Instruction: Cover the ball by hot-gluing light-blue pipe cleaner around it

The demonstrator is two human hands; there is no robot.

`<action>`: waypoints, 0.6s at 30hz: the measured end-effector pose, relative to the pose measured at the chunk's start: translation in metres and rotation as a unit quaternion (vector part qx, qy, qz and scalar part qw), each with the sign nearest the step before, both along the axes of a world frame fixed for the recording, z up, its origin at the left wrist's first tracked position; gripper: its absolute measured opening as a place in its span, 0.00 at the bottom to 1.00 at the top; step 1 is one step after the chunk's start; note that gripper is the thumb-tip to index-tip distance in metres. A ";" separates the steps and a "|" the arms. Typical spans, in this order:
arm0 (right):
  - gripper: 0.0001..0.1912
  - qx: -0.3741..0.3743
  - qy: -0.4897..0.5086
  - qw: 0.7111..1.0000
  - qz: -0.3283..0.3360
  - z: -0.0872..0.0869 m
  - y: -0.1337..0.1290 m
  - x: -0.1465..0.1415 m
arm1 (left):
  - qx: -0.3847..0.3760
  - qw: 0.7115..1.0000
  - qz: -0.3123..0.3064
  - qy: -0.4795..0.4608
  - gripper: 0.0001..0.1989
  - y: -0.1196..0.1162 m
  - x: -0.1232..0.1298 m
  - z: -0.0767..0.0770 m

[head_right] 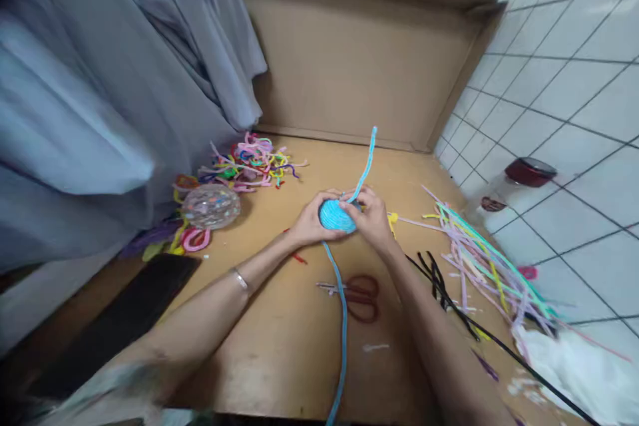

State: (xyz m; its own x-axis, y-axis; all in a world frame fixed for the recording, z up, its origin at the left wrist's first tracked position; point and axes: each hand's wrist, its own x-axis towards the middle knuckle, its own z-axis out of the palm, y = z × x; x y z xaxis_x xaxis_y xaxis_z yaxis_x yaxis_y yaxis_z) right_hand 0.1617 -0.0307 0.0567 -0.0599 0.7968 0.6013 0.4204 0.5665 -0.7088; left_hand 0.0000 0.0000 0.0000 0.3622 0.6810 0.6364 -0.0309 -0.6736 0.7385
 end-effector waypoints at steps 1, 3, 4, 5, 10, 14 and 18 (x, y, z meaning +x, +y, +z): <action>0.04 -0.004 0.000 1.000 -0.006 0.000 -0.001 0.000 | -0.001 1.000 -0.001 0.002 0.33 0.000 0.001 0.000; 0.05 -0.009 0.000 1.000 -0.017 0.000 -0.002 -0.001 | -0.001 1.000 -0.003 0.003 0.33 0.000 0.001 -0.001; 0.05 -0.011 0.000 1.000 -0.021 0.001 -0.003 -0.001 | -0.001 1.000 -0.004 0.004 0.33 0.000 0.002 -0.001; 0.06 -0.012 -0.002 1.000 -0.025 0.002 -0.004 -0.002 | 0.001 1.000 -0.006 0.004 0.33 0.000 0.002 -0.001; 0.09 -0.023 0.006 0.999 -0.035 0.005 -0.005 -0.004 | 0.010 1.000 -0.011 -0.002 0.32 0.000 0.002 0.000; 0.11 -0.047 0.024 0.998 -0.046 0.004 -0.005 -0.005 | 0.015 1.000 -0.012 0.003 0.32 0.000 0.001 0.001; 0.11 -0.055 0.011 0.998 -0.042 0.005 -0.007 -0.006 | 0.007 1.000 -0.012 -0.003 0.32 0.000 0.002 0.001</action>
State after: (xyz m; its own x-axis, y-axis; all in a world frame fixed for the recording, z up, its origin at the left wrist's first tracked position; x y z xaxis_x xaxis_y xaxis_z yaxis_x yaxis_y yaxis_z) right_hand 0.1554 -0.0375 0.0620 0.0228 0.8601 0.5097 0.4470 0.4472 -0.7747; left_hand 0.0016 -0.0004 0.0011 0.3742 0.6635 0.6478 -0.0523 -0.6824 0.7291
